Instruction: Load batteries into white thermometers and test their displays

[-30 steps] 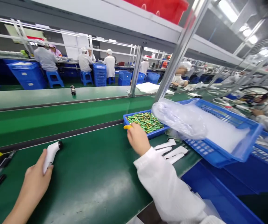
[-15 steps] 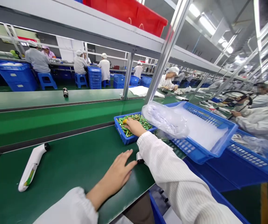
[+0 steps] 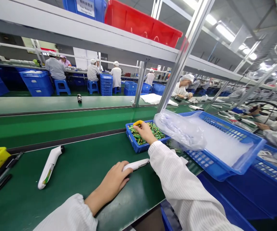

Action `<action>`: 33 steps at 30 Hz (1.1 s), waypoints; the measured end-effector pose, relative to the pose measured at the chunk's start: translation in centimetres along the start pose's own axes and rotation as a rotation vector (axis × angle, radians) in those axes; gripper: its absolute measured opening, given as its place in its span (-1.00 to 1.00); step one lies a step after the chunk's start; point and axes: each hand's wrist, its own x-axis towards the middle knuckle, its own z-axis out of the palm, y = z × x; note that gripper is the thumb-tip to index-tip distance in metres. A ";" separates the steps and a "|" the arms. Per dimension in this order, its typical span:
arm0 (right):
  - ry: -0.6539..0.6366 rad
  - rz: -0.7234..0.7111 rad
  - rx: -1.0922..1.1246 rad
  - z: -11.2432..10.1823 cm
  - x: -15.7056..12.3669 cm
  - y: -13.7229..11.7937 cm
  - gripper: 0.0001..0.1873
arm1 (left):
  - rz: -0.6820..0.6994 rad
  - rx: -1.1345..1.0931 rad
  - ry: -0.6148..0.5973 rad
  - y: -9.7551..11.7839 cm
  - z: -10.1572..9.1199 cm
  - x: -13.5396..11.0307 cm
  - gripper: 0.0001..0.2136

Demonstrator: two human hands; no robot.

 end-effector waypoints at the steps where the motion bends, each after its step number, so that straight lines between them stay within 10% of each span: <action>1: 0.009 0.006 0.093 0.4 -0.1 -0.7 -0.79 | -0.030 -0.034 0.035 -0.5 -0.8 -0.9 -0.72; 10: -0.097 0.057 0.749 8.3 -3.6 -5.2 -0.52 | -0.471 -0.851 0.875 -5.3 -7.3 -6.0 -0.41; 20: -0.231 0.204 0.824 12.9 -9.4 -6.1 -0.68 | -0.574 -0.922 0.593 -4.0 -8.4 -6.4 -0.48; 28: -0.278 -0.636 0.031 12.9 -11.5 -7.3 -0.81 | -0.552 -0.852 0.647 -3.2 -8.8 -6.6 -0.60; 33: -0.477 -0.576 0.067 12.5 -10.7 -7.3 -0.83 | -0.555 -0.833 0.725 -2.7 -9.3 -6.4 -0.68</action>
